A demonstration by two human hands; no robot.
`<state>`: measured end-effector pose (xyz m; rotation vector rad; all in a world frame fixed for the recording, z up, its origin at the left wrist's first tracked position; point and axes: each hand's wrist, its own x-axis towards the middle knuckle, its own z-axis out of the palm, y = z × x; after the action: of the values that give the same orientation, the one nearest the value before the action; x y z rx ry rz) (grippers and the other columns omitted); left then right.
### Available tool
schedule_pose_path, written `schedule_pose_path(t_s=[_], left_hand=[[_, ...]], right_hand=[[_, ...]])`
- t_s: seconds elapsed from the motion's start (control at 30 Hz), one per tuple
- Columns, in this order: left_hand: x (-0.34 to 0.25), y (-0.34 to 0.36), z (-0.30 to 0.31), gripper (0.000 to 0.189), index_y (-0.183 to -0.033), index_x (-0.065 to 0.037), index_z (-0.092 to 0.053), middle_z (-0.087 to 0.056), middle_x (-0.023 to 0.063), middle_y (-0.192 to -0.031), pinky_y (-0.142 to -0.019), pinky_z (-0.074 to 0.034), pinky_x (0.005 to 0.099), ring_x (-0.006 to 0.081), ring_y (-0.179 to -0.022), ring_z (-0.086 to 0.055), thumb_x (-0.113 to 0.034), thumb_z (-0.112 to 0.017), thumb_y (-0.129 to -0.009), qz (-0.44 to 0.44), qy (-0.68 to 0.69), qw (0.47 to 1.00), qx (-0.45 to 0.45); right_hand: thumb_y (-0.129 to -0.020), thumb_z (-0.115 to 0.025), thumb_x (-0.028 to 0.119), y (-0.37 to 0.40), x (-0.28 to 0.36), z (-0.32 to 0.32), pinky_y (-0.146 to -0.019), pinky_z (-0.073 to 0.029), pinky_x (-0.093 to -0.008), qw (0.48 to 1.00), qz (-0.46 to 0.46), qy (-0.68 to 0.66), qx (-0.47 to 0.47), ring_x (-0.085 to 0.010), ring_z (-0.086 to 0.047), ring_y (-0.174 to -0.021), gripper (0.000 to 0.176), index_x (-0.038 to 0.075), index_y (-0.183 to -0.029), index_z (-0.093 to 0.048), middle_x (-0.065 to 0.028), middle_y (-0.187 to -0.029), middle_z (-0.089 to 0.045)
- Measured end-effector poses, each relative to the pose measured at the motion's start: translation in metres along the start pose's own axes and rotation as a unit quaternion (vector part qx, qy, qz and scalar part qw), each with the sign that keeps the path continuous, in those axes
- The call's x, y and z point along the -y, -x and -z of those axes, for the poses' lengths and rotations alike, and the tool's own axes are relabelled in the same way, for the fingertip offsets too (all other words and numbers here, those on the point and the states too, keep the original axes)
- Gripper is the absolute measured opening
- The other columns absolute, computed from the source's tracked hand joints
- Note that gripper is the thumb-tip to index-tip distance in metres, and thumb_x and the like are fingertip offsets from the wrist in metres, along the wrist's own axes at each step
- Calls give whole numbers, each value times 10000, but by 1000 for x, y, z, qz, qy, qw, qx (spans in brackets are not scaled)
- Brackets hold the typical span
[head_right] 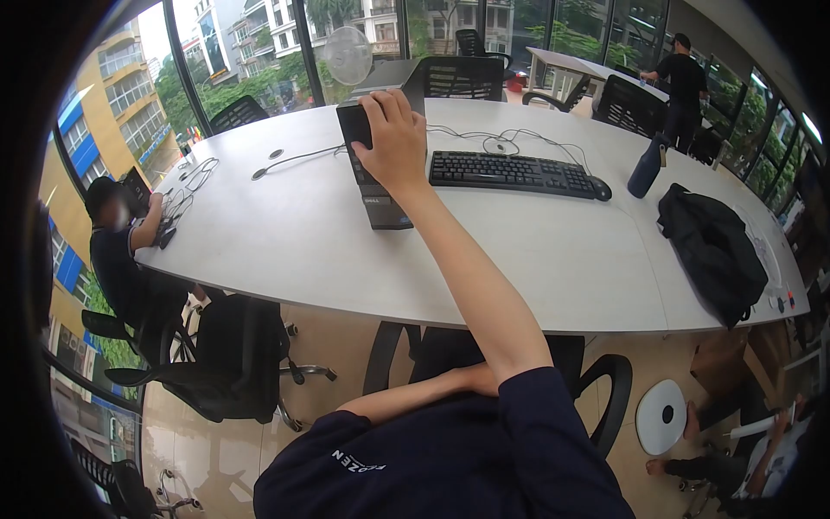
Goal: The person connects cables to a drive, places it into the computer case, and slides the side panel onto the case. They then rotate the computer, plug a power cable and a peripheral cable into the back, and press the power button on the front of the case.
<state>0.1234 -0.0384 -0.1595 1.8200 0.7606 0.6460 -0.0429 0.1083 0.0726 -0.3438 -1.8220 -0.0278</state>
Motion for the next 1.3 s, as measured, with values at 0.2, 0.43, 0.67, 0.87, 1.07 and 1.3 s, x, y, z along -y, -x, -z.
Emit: schedule_pose_path(t_s=[0.2,0.43,0.67,0.87,1.07,1.3], left_hand=[[0,-1,0,531,-1451,-35,-493,-417,219,-1550,-1193,-302,445,381,-1454,-358,-297,-597,-1001,1,-8,1000,-4],[17,-5,-9,427,-1350,-21,-568,-535,212,-1431,-1115,-386,451,364,-1340,-485,-249,-563,-989,-29,-27,999,-35],[36,-9,-22,314,-1158,6,-674,-633,205,-1250,-1073,-410,455,375,-1246,-534,-194,-567,-940,-68,-50,992,-94],[37,-8,-26,243,-1065,-16,-676,-649,170,-1164,-1030,-422,447,354,-1159,-560,-203,-578,-944,-66,-86,986,-125],[45,-9,-31,210,-1040,-34,-675,-646,137,-1119,-982,-436,424,325,-1094,-565,-199,-583,-947,-75,-107,979,-158],[47,-9,-32,206,-1035,-37,-676,-642,122,-1144,-971,-440,419,314,-1077,-563,-198,-582,-946,-69,-96,981,-157]], right_hand=[[-728,-854,228,-3,2,2,-977,-425,-471,1000,-3,0,1,-238,-470,-1338,593,160,-1251,-582,-1,-1280,-553],[-757,-824,234,-8,1,-4,-955,-428,-439,1000,-11,10,-16,-238,-514,-1250,476,149,-1182,-629,-16,-1194,-591],[-746,-797,177,-7,2,-1,-950,-431,-430,1000,-4,12,-20,-230,-512,-1263,471,142,-1186,-629,-15,-1210,-591],[-777,-759,146,-5,-1,3,-953,-441,-470,1000,1,-6,2,-244,-497,-1307,489,139,-1239,-597,-21,-1277,-582],[-720,-732,86,-4,0,2,-948,-424,-423,1000,3,-11,-15,-207,-502,-1305,504,128,-1209,-617,-10,-1254,-594],[-714,-709,73,-4,-2,3,-949,-424,-420,1000,9,-11,-17,-202,-499,-1315,504,130,-1206,-617,-8,-1264,-594]])
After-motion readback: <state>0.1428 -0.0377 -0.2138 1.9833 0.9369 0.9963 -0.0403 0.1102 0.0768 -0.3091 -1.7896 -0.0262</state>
